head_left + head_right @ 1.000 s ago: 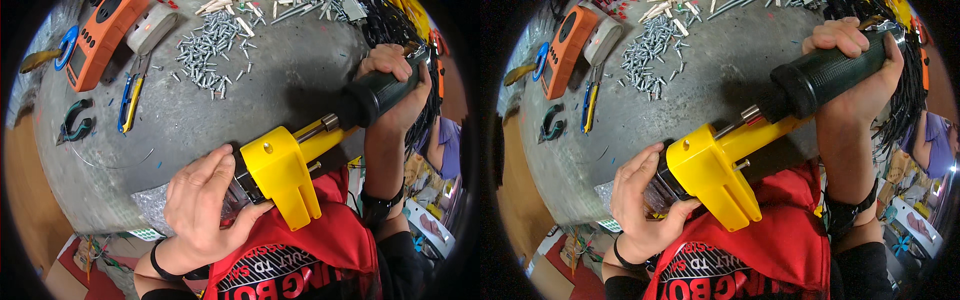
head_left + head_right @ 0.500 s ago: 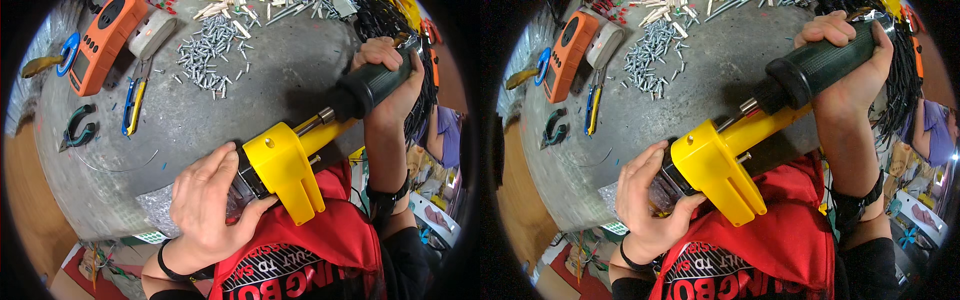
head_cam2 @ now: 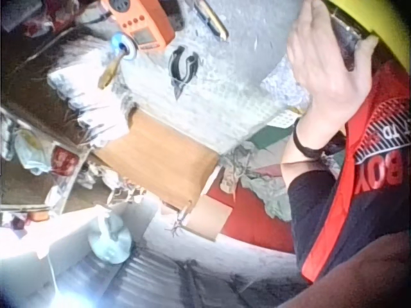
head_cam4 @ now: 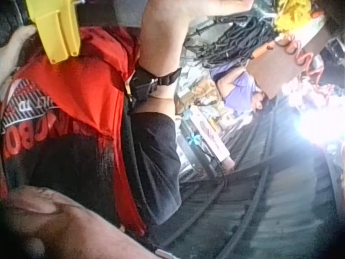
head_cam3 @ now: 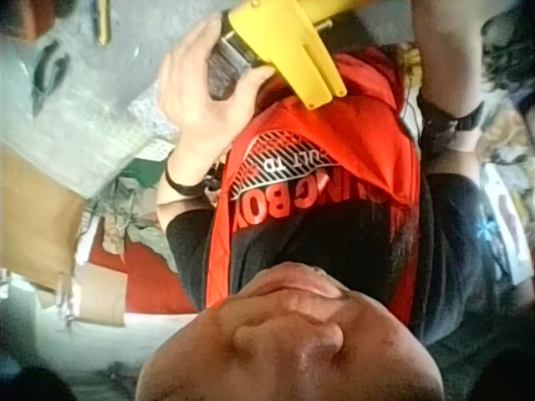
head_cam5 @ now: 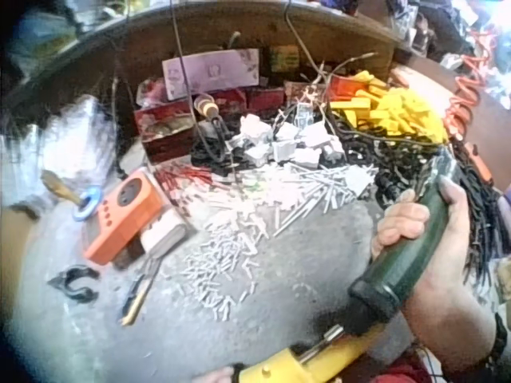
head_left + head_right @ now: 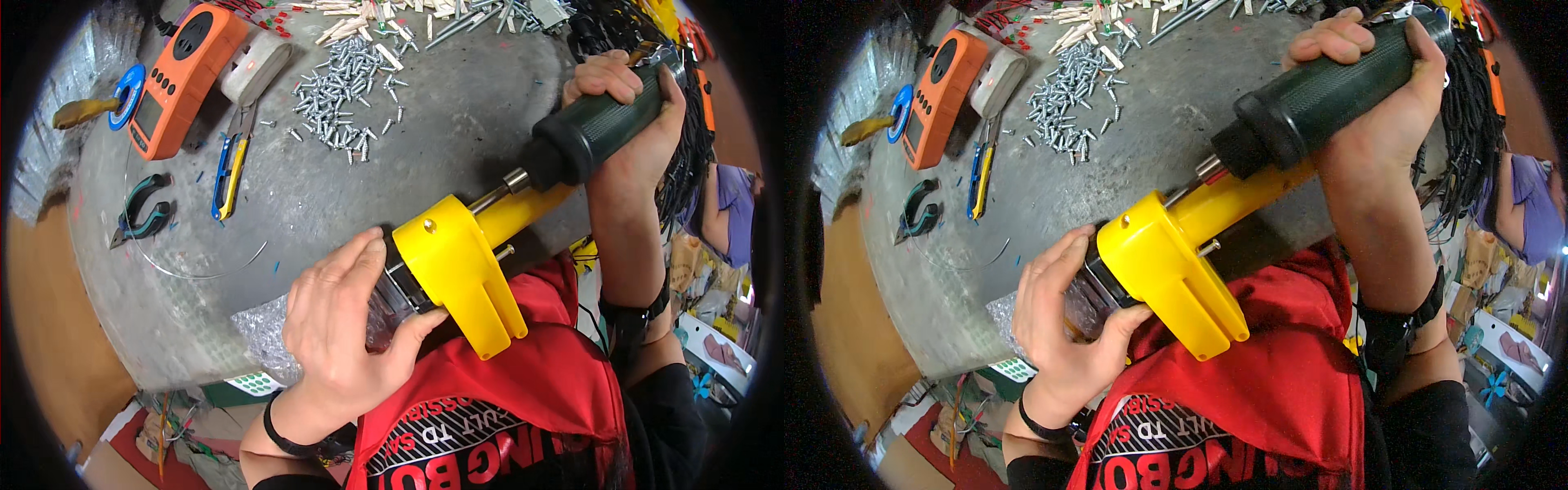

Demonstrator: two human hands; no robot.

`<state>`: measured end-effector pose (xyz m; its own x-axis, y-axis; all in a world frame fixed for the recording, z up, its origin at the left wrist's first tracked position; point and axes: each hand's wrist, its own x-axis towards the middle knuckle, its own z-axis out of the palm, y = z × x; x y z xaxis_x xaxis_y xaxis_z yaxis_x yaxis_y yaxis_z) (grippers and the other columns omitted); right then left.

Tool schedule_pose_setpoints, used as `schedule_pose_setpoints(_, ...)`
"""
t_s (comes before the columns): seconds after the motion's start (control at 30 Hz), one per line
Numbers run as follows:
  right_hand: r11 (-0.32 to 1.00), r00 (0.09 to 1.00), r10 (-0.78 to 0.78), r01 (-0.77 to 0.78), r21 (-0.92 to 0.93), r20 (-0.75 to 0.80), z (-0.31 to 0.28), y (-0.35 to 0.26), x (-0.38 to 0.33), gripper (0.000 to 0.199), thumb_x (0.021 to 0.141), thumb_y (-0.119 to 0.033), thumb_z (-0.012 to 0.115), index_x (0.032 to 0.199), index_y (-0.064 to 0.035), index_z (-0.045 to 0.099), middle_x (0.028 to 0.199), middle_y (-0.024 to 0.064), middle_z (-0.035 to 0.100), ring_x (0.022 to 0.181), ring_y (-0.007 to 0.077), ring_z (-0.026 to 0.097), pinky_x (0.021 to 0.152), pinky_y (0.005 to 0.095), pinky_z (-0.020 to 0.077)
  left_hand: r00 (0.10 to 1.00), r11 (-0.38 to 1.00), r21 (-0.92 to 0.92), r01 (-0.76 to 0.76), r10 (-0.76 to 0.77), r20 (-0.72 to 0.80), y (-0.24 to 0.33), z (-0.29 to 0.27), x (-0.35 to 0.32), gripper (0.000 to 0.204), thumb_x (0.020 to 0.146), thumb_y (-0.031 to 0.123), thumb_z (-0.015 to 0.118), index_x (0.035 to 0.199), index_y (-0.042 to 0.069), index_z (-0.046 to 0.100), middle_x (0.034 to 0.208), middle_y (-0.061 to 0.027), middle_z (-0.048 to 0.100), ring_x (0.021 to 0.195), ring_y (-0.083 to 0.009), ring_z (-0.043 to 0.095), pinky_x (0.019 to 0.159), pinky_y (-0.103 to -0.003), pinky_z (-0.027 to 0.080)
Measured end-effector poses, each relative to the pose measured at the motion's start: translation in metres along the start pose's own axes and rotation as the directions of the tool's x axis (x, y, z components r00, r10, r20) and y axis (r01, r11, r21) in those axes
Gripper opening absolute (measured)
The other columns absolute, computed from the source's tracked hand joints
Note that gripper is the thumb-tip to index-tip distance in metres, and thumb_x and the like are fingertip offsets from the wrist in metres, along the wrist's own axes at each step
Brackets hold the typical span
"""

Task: Assembling and testing plastic electronic components using screws, a power screwdriver, and a soldering iron.

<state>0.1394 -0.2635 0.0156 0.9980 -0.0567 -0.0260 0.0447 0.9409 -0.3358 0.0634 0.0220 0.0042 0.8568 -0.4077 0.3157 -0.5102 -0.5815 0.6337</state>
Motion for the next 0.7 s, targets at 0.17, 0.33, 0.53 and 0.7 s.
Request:
schedule_pose_setpoints(0.17,1.0,1.0,-0.005,0.005,-0.013,-0.007,0.0,-0.005,0.001,0.035,0.083,-0.024,0.059,0.103,0.0023,0.046,0.079,0.0004,0.046,0.069,0.0127,0.049,0.077,0.0326,0.0423,1.0,0.999,0.008,0.03,-0.03,-0.008,0.0,0.0,0.0,0.066,0.068,0.036,0.084,0.113,-0.004,0.056,0.107,-0.0233,0.065,0.097,-0.0355,0.065,0.087,-0.039,0.049)
schedule_pose_setpoints(0.33,0.989,0.987,-0.086,0.101,-0.109,0.134,0.012,-0.014,-0.016,0.04,0.086,-0.034,0.055,0.105,0.0011,0.047,0.079,0.0008,0.045,0.072,0.0143,0.048,0.082,0.0335,0.0414,0.969,0.965,-0.168,0.199,-0.219,-0.11,0.009,0.003,-0.004,0.07,0.059,0.031,0.088,0.113,-0.001,0.058,0.104,-0.017,0.067,0.089,-0.0353,0.065,0.082,-0.039,0.05)
schedule_pose_setpoints(0.53,0.988,0.991,-0.118,0.124,-0.095,0.069,-0.008,-0.035,-0.044,0.042,0.089,-0.039,0.051,0.106,-0.0008,0.047,0.079,0.0008,0.044,0.072,0.0143,0.046,0.082,0.0335,0.0409,0.994,0.994,0.067,0.086,-0.09,0.055,0.006,-0.006,0.0,0.075,0.058,0.03,0.088,0.119,0.002,0.056,0.112,-0.0171,0.064,0.101,-0.0347,0.062,0.087,-0.041,0.048)
schedule_pose_setpoints(0.7,0.985,0.989,-0.151,0.151,-0.078,0.003,-0.007,-0.023,-0.045,0.043,0.09,-0.043,0.05,0.105,-0.003,0.047,0.077,-0.0001,0.045,0.07,0.0136,0.046,0.08,0.0319,0.0407,0.977,0.983,0.107,0.15,-0.164,0.136,0.014,-0.012,0.005,0.076,0.058,0.03,0.087,0.12,0.0,0.055,0.111,-0.0173,0.06,0.101,-0.0363,0.058,0.088,-0.042,0.046)
